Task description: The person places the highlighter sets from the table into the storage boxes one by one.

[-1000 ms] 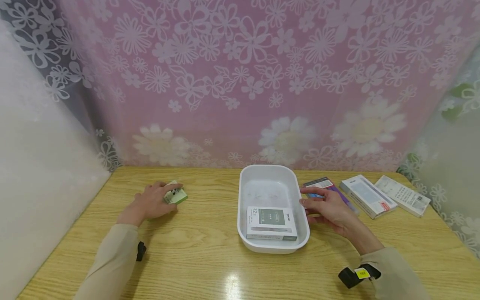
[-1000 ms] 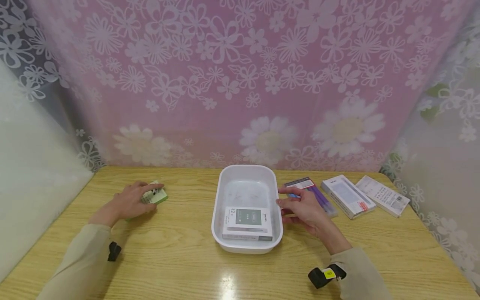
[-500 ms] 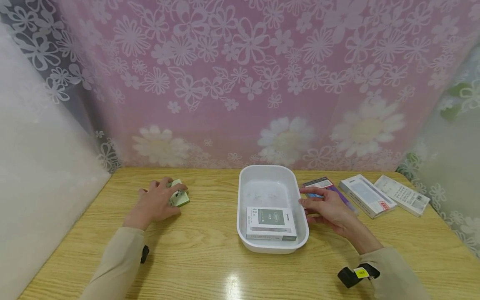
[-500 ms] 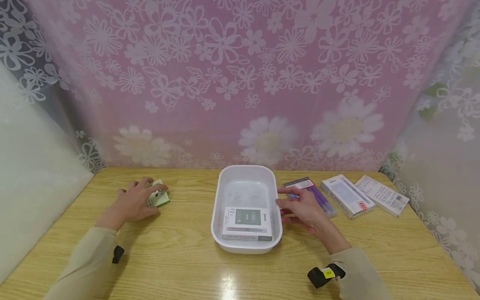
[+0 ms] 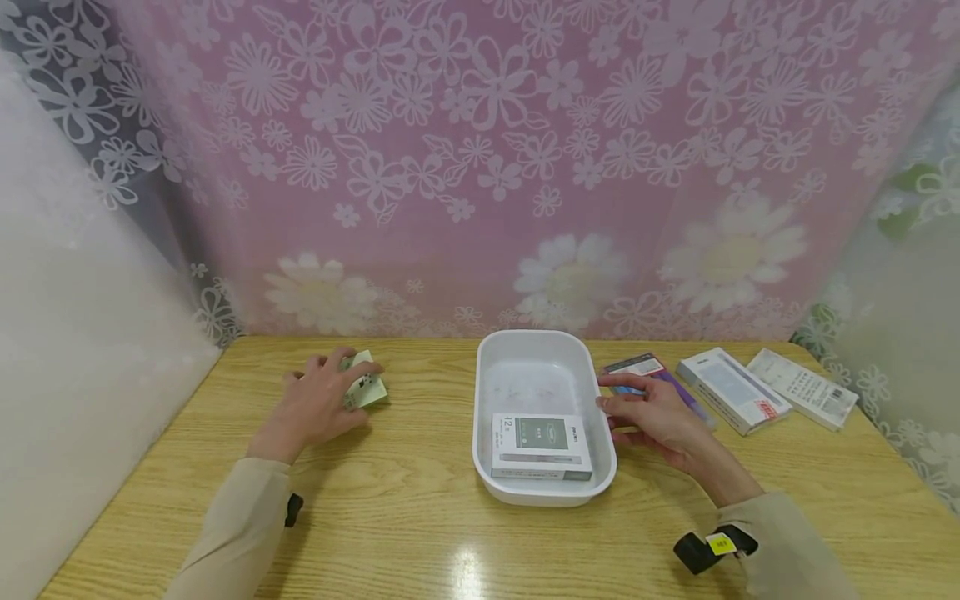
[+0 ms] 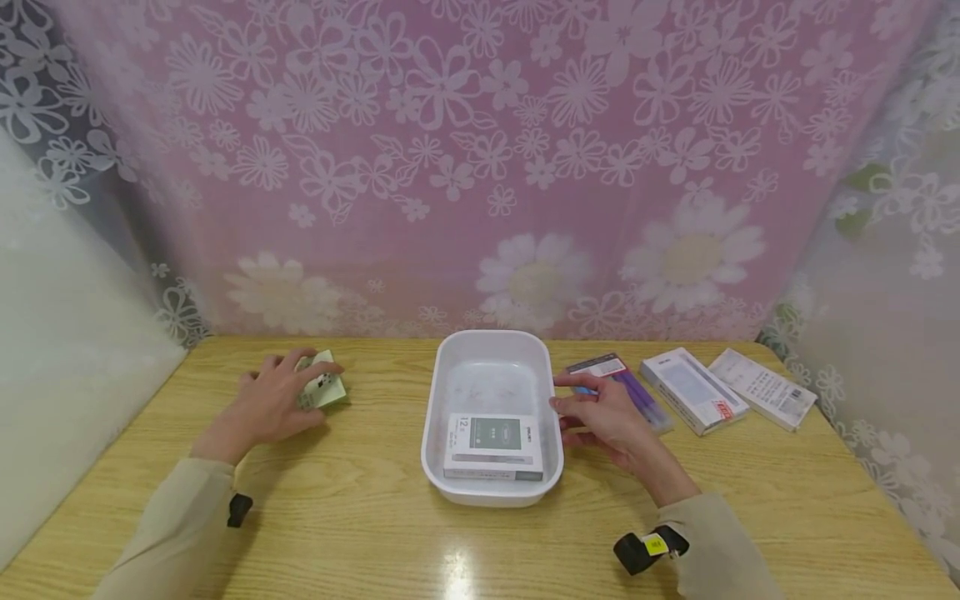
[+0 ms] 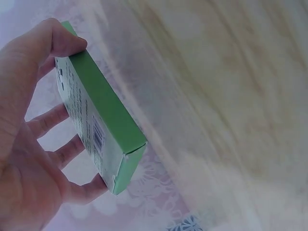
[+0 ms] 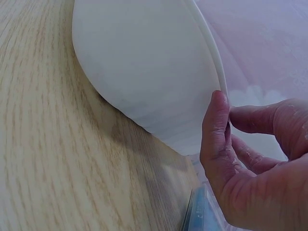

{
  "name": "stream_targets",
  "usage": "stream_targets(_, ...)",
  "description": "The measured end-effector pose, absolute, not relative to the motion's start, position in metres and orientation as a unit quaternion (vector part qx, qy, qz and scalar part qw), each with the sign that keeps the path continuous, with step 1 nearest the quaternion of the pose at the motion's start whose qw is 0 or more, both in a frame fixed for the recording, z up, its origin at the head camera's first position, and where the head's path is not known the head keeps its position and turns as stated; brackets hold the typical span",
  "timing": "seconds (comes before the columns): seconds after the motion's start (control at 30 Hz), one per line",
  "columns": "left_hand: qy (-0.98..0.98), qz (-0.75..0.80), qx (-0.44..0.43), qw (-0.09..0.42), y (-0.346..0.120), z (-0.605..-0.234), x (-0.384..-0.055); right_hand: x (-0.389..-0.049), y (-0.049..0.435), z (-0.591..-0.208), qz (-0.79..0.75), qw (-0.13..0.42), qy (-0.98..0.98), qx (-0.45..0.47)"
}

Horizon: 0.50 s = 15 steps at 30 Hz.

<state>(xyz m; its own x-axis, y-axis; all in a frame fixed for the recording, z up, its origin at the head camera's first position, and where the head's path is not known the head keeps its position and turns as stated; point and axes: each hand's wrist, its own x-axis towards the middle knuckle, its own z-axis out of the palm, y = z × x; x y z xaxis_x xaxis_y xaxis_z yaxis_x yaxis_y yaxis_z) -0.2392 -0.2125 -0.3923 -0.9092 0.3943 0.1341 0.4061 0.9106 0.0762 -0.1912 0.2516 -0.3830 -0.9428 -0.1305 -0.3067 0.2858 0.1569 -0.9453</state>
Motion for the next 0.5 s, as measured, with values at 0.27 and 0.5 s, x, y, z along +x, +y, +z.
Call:
stream_targets(0.27, -0.970, -0.063, -0.216, 0.091, -0.200, -0.382, -0.235, -0.192, 0.252, -0.382, -0.655, 0.165, 0.736, 0.053)
stream_targets(0.5, -0.965, -0.059, -0.231, 0.112, -0.186, -0.372, -0.230, -0.191, 0.253, -0.383, -0.658, 0.169, 0.732, 0.051)
